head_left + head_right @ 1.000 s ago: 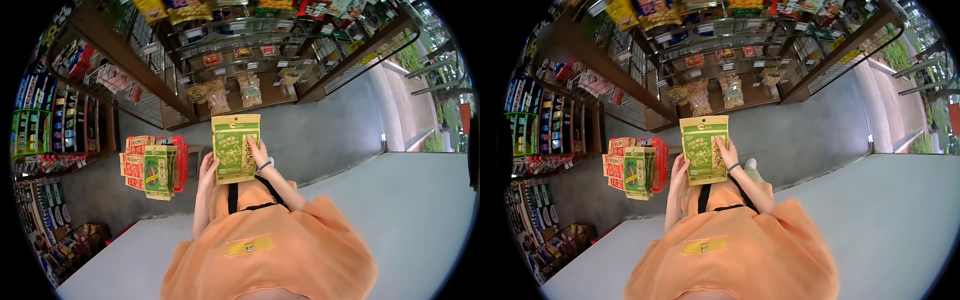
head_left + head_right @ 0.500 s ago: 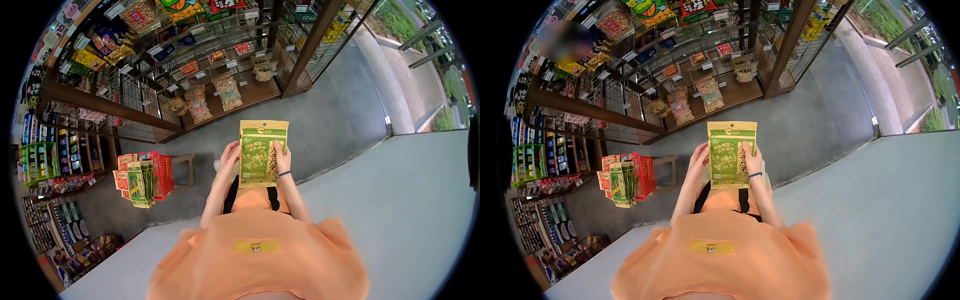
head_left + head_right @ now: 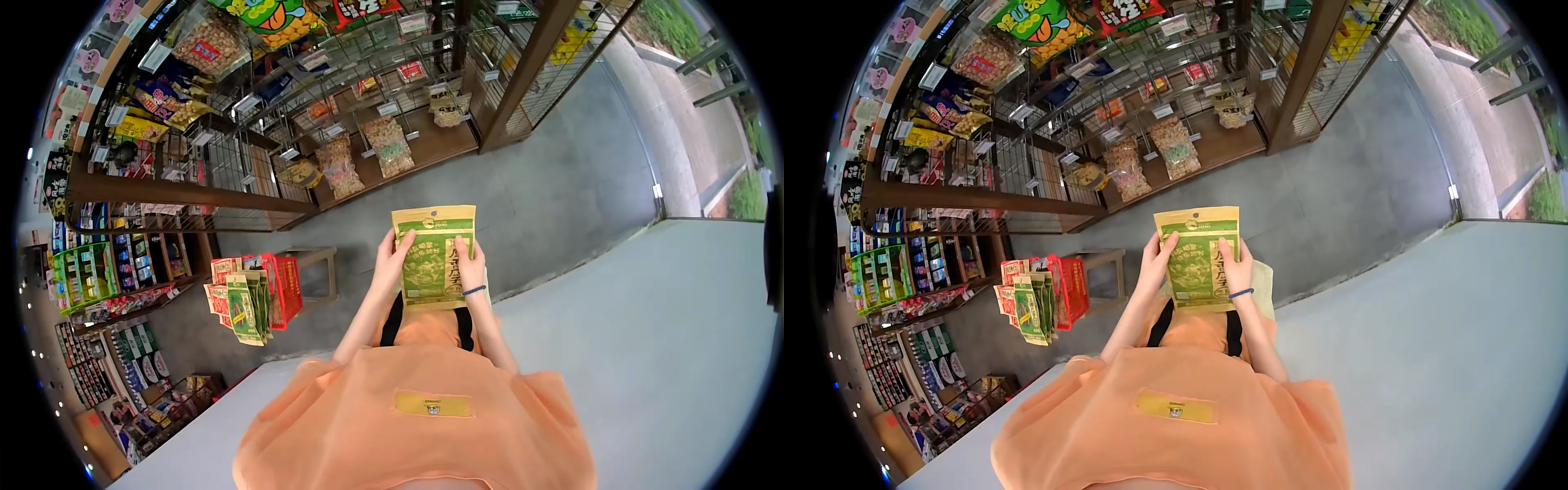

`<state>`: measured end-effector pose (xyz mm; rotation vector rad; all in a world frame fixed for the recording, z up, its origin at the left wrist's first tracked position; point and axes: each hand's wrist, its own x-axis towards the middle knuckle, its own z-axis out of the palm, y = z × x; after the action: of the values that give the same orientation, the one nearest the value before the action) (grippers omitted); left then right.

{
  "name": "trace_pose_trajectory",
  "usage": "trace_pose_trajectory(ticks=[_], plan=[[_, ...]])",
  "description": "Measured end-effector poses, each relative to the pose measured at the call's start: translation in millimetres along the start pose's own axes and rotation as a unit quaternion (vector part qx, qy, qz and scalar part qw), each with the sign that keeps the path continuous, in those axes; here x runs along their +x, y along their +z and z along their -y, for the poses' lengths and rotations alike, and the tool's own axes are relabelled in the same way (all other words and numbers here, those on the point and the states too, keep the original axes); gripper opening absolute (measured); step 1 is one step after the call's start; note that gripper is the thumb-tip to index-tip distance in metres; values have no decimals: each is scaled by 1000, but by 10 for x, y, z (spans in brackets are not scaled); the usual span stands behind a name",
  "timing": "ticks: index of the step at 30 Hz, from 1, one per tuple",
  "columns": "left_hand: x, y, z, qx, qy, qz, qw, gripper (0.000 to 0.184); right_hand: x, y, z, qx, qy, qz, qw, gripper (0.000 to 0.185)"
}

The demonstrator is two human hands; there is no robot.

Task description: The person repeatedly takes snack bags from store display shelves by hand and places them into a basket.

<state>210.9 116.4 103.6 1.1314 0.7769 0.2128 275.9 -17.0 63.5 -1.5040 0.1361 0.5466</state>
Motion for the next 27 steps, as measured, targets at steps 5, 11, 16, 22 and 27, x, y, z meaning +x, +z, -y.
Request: trace_pose_trajectory(ticks=[5, 11, 16, 22, 27], plan=[[340, -4, -45, 11, 3, 13, 1000, 27, 241, 114, 44, -11, 24, -24, 999, 35], [763, -192, -107, -42, 27, -14, 999, 26, 603, 426, 62, -72, 24, -1, 997, 39], [1035, -445, -104, -40, -42, -16, 998, 27, 958, 581, -100, -142, 55, 52, 987, 43], [1349, -507, -151, -77, -52, -46, 995, 24, 1374, 795, 7, -219, 65, 82, 970, 48], [1583, -534, -86, -4, -61, -47, 997, 25, 1708, 814, 7, -247, 78, 138, 956, 52]])
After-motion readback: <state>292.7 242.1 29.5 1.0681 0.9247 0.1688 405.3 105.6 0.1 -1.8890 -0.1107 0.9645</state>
